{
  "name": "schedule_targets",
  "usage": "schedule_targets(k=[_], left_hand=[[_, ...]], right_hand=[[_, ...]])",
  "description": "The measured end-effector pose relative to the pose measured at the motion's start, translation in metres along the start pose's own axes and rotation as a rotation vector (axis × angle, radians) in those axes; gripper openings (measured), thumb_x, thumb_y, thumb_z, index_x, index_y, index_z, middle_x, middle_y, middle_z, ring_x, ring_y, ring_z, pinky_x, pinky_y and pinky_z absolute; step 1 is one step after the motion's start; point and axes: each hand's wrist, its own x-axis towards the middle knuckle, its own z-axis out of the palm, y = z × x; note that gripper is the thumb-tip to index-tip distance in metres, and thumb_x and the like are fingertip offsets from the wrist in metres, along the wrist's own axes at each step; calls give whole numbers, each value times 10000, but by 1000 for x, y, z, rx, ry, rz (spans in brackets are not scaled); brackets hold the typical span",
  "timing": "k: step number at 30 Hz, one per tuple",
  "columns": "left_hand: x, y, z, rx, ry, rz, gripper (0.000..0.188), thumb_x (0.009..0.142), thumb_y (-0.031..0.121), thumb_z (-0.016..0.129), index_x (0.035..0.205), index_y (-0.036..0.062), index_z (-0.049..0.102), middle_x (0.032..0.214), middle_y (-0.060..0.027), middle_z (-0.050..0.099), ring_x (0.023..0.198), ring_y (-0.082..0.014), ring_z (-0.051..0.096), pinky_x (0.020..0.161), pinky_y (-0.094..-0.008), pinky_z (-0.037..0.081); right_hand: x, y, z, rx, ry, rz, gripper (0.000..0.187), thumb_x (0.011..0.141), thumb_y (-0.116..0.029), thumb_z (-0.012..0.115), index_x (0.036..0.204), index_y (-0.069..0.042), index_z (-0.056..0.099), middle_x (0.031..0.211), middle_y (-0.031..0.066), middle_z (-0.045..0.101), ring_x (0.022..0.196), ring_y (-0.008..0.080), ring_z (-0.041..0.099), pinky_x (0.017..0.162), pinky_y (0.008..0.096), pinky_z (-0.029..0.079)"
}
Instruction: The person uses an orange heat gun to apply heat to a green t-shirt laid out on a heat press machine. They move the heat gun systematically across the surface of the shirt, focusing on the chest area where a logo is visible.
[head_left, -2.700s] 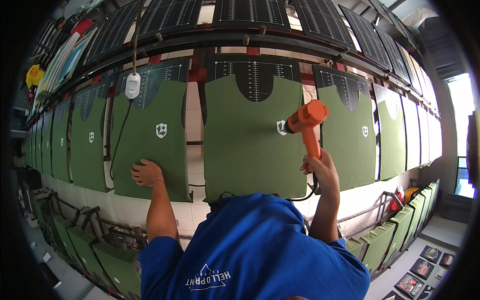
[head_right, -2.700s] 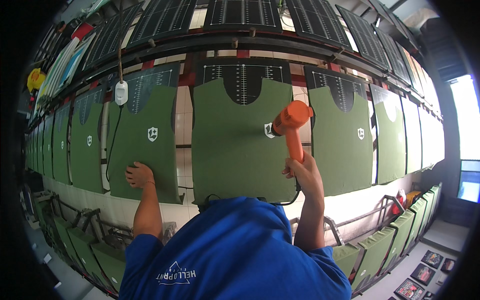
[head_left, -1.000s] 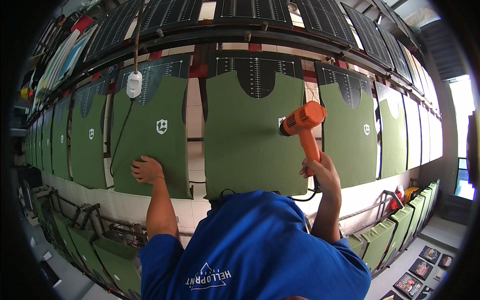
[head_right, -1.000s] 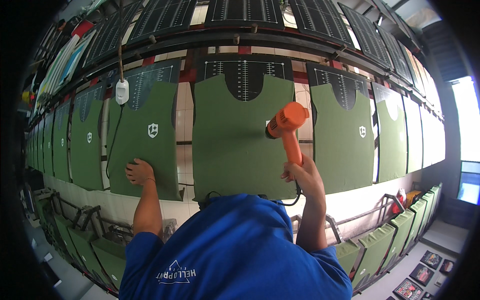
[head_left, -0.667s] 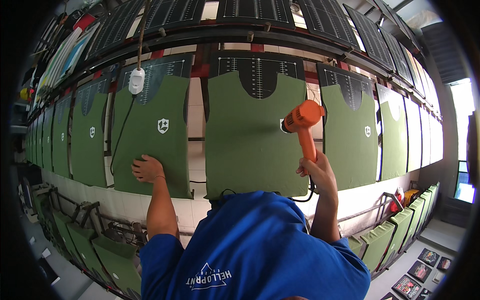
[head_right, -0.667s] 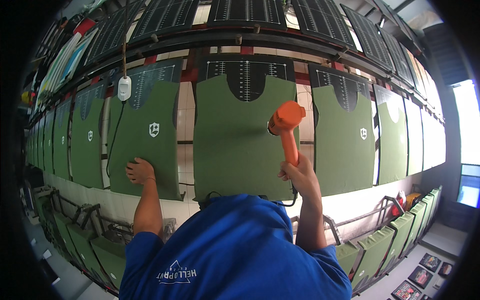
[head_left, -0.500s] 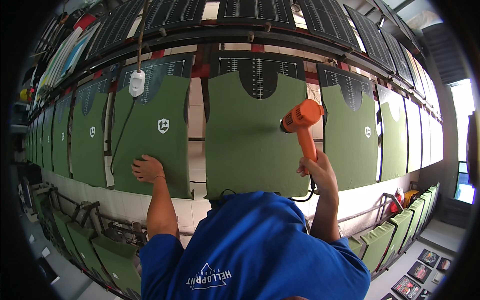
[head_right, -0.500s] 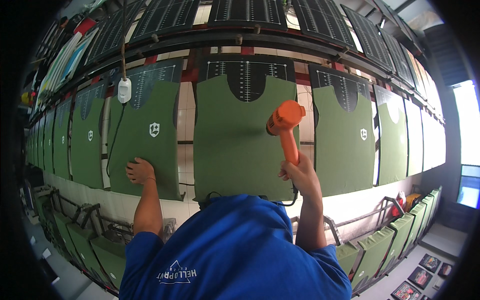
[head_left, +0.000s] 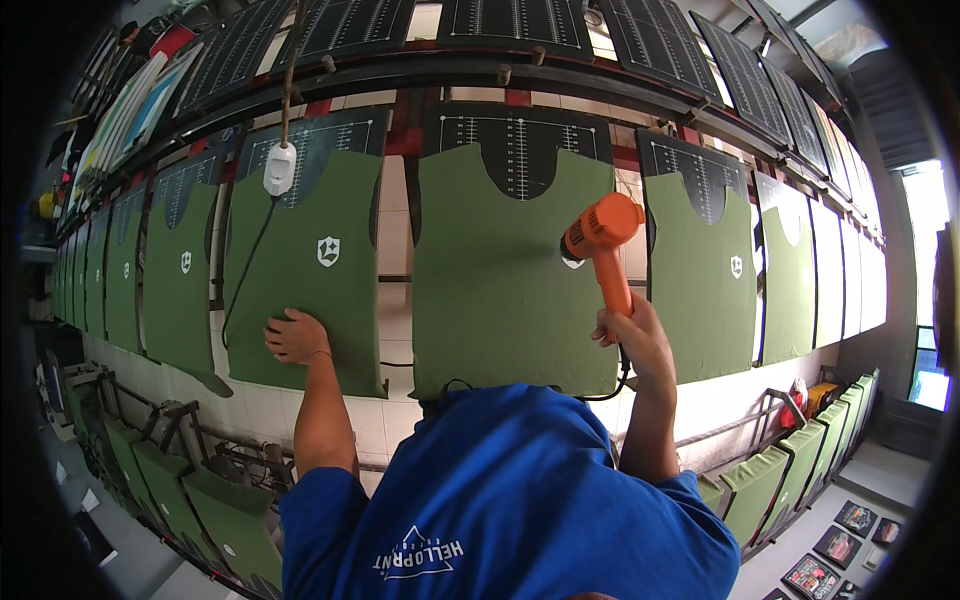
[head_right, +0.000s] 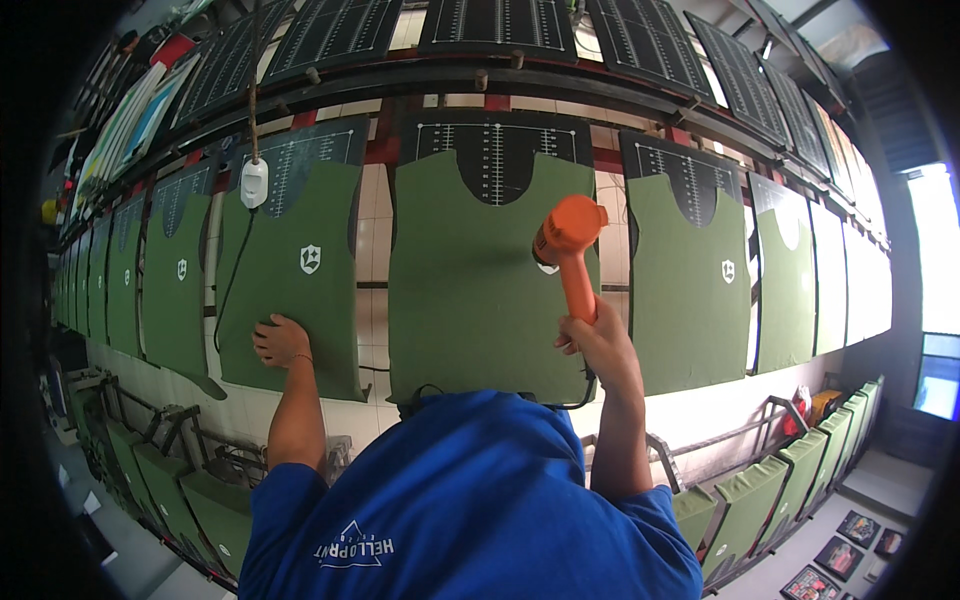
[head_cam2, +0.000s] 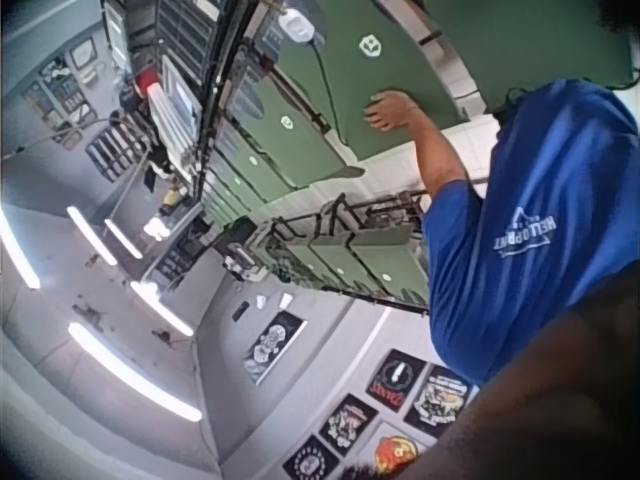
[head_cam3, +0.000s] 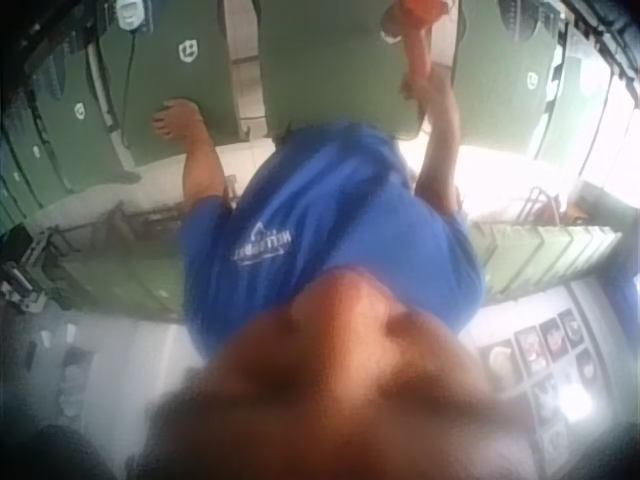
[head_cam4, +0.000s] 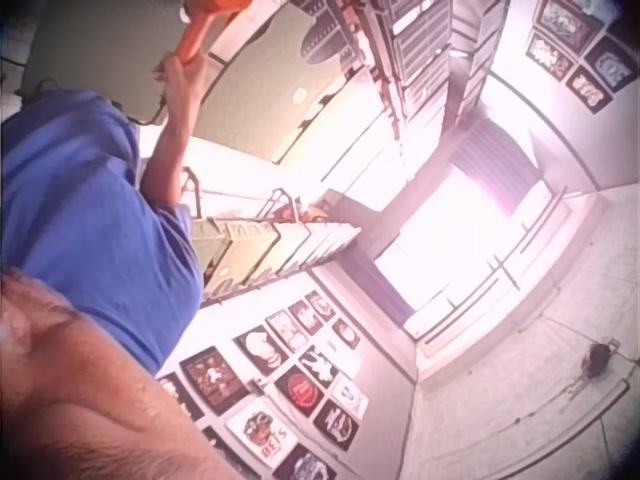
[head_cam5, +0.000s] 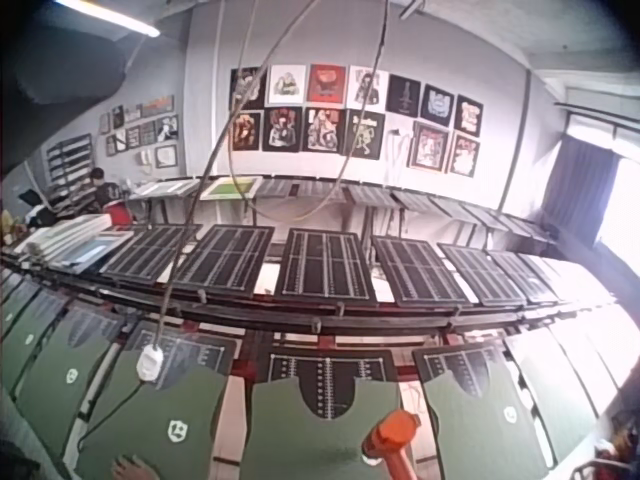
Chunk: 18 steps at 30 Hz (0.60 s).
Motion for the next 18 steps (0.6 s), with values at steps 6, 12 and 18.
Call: schedule_targets(k=[6, 12, 18], left_hand=[[1, -1, 1, 0, -6, 1, 530, 1000, 444, 405, 1400, 97, 430, 1467, -148, 409, 1360, -331, 372, 1066, -522, 336], [1, -2, 4, 1, -4, -2, 530, 1002, 445, 403, 1401, 96, 427, 1468, -146, 403, 1366, -331, 366, 1069, -522, 335], [0, -2, 3, 19, 2, 6, 531, 1003, 450, 404, 1403, 100, 423, 1469, -141, 403, 1361, -336, 373, 1068, -521, 338]], right_hand=[[6, -4, 1, 3, 1, -21, 274, 852, -127, 600, 1045, 57, 540, 745, 54, 584, 643, 123, 616, 591, 256, 497], [13, -3, 3, 26, 9, -45, 281, 854, -133, 595, 1046, 63, 539, 741, 56, 583, 649, 123, 620, 589, 255, 496], [14, -5, 3, 16, 24, -39, 283, 842, -154, 606, 1021, 56, 542, 742, 56, 586, 649, 122, 620, 586, 254, 494]])
